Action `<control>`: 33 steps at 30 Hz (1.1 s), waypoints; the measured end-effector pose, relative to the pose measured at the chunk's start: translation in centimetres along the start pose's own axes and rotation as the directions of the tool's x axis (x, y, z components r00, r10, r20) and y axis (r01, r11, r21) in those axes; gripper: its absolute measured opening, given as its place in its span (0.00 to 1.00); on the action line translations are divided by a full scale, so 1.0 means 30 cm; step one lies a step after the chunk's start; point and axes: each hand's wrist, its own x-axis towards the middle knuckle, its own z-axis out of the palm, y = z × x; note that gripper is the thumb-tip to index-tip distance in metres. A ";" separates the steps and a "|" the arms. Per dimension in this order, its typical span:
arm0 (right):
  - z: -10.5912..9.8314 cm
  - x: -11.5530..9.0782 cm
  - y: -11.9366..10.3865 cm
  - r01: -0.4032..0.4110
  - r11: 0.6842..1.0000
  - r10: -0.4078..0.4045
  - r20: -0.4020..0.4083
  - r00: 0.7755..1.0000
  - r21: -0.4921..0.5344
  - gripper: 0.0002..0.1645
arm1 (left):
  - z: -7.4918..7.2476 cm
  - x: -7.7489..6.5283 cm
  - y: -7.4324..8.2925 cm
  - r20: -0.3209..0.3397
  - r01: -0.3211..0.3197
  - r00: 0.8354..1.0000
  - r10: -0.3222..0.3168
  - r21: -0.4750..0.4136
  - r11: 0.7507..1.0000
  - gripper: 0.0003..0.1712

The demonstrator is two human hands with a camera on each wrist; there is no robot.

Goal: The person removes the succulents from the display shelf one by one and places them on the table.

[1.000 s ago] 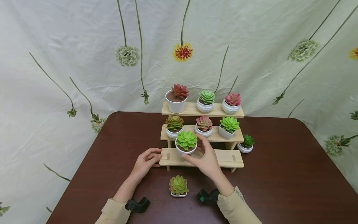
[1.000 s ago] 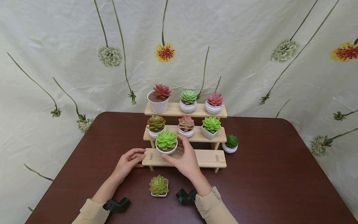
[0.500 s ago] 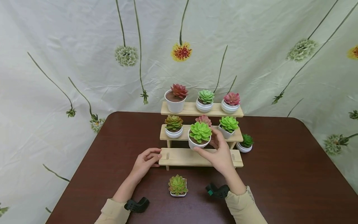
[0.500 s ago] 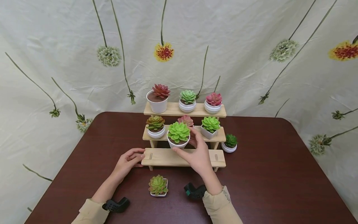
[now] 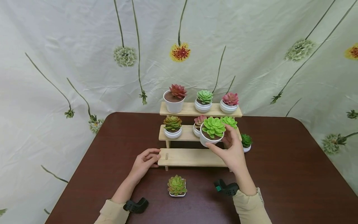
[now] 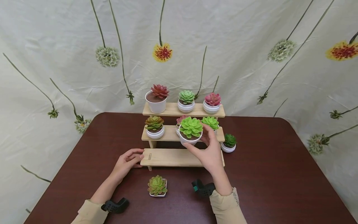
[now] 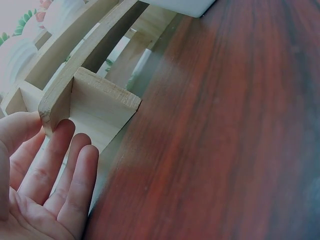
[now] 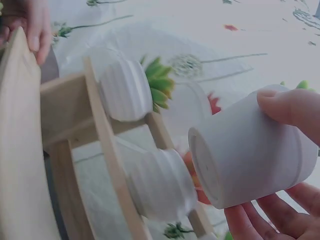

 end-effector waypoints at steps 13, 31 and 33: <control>-0.108 0.006 -0.004 0.051 0.999 -0.049 -0.106 0.993 0.010 0.43 | 0.000 0.000 0.004 0.003 0.006 1.000 -0.006 0.001 1.000 0.19; -0.225 0.004 0.000 0.004 0.999 -0.013 -0.183 0.983 -0.049 0.44 | 0.000 0.002 -0.010 0.000 -0.037 0.999 0.037 0.013 0.999 0.19; -0.236 0.003 0.000 -0.008 0.998 -0.003 -0.194 0.981 -0.058 0.44 | -0.001 0.001 -0.011 0.001 -0.040 0.999 0.040 0.013 0.999 0.19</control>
